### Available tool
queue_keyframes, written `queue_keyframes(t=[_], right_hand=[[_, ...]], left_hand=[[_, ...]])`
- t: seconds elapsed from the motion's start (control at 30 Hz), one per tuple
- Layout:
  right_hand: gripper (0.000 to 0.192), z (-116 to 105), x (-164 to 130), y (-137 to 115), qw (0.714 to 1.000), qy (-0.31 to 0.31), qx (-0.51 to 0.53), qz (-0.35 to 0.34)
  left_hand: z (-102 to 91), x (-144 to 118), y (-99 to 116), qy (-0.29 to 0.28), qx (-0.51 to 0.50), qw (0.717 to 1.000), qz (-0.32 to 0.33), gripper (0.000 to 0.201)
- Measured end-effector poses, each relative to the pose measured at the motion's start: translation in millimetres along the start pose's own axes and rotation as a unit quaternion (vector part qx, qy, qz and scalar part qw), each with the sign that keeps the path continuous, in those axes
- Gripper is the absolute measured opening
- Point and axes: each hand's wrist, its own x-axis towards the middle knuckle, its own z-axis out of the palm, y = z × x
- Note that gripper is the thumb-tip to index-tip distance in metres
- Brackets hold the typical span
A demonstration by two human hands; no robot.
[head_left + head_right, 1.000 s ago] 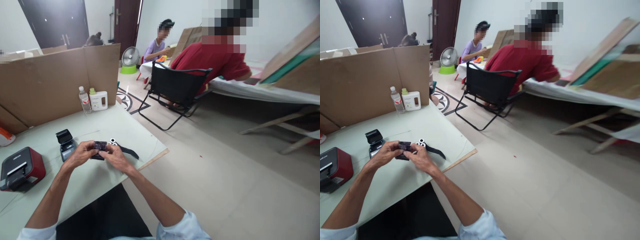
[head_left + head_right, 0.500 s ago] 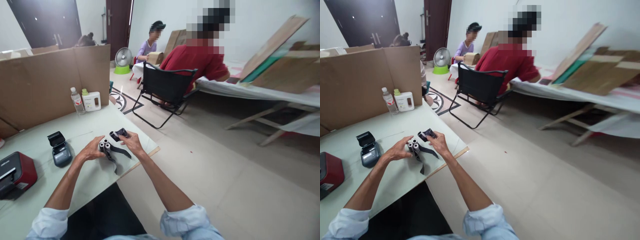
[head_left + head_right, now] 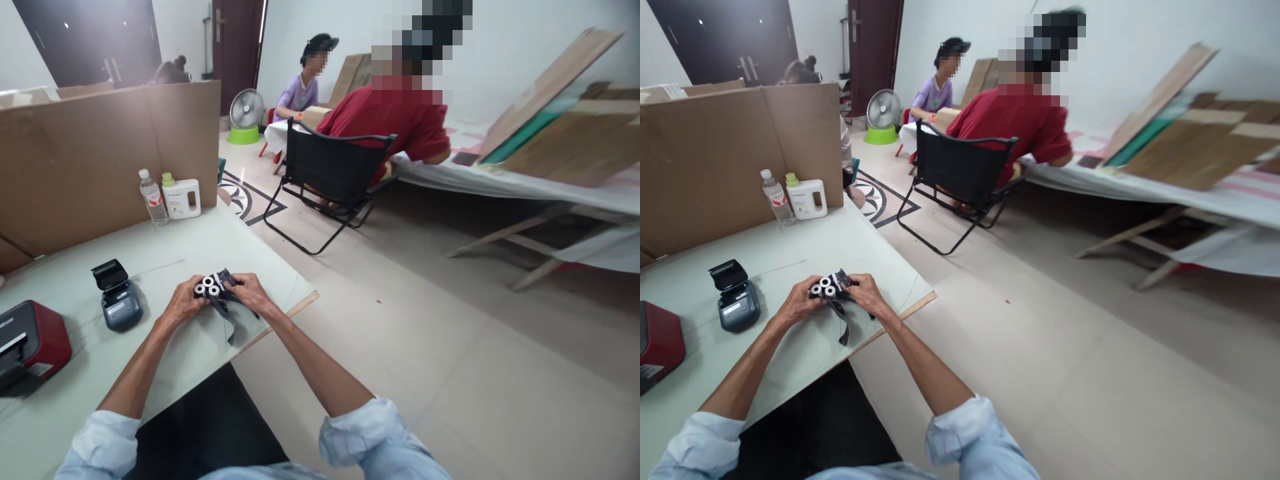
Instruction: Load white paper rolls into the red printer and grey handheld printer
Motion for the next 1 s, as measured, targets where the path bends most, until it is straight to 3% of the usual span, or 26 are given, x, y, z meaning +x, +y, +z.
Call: queue_keyframes(t=[0.23,0.33,0.57,0.83,1.0], right_hand=[[0.034,24,-14,-4,0.997,-0.065,0.051,0.000],[0.029,34,-17,-4,0.995,-0.085,0.042,0.008],[0.029,26,-7,-1,0.997,-0.061,-0.021,0.038],[0.019,11,-3,-15,0.986,-0.097,-0.010,0.135],[0.017,8,-4,-16,0.985,-0.086,-0.027,0.150]], left_hand=[[-26.0,-24,-9,-0.014,-0.005,1.000,0.014,0.050],[-36.3,-38,-19,-0.026,0.028,0.999,0.006,0.063],[-38.9,-59,-38,-0.001,0.054,0.998,0.012,0.085],[-50.2,-62,-27,-0.036,0.053,0.998,0.028,0.089],[-57.6,-66,-9,-0.052,0.022,0.998,0.025,0.079]])
